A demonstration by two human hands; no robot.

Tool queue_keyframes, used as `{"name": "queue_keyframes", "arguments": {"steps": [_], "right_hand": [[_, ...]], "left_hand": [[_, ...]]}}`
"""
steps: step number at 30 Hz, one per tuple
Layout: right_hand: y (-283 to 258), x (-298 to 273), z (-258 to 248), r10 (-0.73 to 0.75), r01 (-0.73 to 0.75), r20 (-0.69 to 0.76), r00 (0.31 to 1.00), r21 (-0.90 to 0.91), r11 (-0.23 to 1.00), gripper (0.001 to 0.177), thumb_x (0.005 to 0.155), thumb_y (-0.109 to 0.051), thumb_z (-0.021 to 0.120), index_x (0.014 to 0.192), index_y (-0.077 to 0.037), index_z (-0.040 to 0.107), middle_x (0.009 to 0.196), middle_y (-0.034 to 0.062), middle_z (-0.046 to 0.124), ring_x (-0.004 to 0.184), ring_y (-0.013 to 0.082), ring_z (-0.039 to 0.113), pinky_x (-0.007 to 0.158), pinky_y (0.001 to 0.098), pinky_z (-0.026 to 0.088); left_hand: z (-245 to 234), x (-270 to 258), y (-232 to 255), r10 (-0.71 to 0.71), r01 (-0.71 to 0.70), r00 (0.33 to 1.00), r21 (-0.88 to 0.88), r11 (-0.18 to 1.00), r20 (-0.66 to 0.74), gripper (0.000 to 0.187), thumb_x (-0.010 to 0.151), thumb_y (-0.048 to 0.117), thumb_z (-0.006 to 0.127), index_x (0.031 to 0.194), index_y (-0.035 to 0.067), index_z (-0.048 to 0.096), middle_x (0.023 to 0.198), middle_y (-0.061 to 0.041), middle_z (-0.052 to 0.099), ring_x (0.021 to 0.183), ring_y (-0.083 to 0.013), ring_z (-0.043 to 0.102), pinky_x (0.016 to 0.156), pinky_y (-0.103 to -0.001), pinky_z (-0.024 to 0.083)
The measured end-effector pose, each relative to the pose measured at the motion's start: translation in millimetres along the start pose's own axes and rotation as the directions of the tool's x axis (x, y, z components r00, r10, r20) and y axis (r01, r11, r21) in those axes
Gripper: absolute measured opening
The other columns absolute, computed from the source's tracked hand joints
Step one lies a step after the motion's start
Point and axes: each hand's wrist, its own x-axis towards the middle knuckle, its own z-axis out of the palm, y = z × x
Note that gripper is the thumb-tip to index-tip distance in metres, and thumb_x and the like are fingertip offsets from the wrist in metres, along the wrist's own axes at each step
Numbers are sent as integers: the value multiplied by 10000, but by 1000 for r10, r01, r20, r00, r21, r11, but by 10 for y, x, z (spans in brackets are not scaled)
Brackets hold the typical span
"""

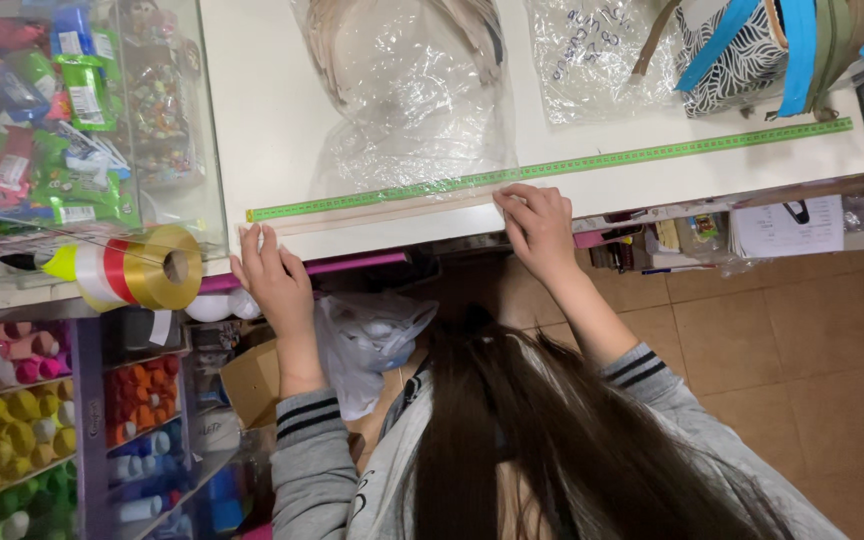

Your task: The person measures zippers by laying them against a ruler on a counter and then organizes them in a container.

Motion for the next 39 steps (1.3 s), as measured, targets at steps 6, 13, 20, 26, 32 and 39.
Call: {"name": "queue_keyframes", "arguments": {"steps": [6,13,20,26,32,39], "right_hand": [[2,24,-42,-67,66,-11,998,-21,998,258,894,-133,638,1131,-201,714,1168,-22,642,963,241,557,782,371,399],[-39,14,-4,-45,43,-27,999,-51,998,249,903,-118,634,1119,-207,721,1165,-62,631,934,203,542,779,331,378],[-52,25,17,-37,34,-58,998,-48,998,233,901,-105,636,1098,-194,723,1138,-66,630,907,193,536,764,326,367],[-74,52,1,-9,6,-37,999,-67,998,213,898,-150,656,1099,-198,712,1109,-38,634,913,214,555,772,346,386],[24,51,45,91,-92,23,996,38,995,269,895,-327,722,1095,-166,644,983,-6,582,882,237,565,773,376,391],[97,-24,42,22,-38,95,995,178,983,148,890,-342,702,856,-211,641,823,-58,596,802,194,591,769,364,400]], "left_hand": [[36,-49,-148,35,-33,996,26,999,-78,377,896,53,589,1269,15,628,1348,-235,455,1270,-444,447,1071,-560,286],[-27,-42,-21,-45,46,998,19,999,-46,346,976,109,522,1304,34,604,1359,-208,439,1300,-413,436,1086,-579,255],[-56,-26,-7,-36,37,999,51,998,-33,325,983,119,539,1288,31,610,1357,-197,453,1309,-401,442,1083,-575,267],[-67,12,-52,-10,11,1000,39,999,-29,337,930,94,597,1259,34,639,1293,-196,485,1236,-413,485,1061,-561,295],[38,-39,-232,-127,125,992,-88,988,-20,204,902,104,718,1106,107,724,1100,-63,575,1090,-288,588,1094,-464,294],[56,-193,-35,97,-109,993,-182,977,-72,100,932,62,674,859,115,715,821,21,626,835,-212,645,980,-395,431]]}}
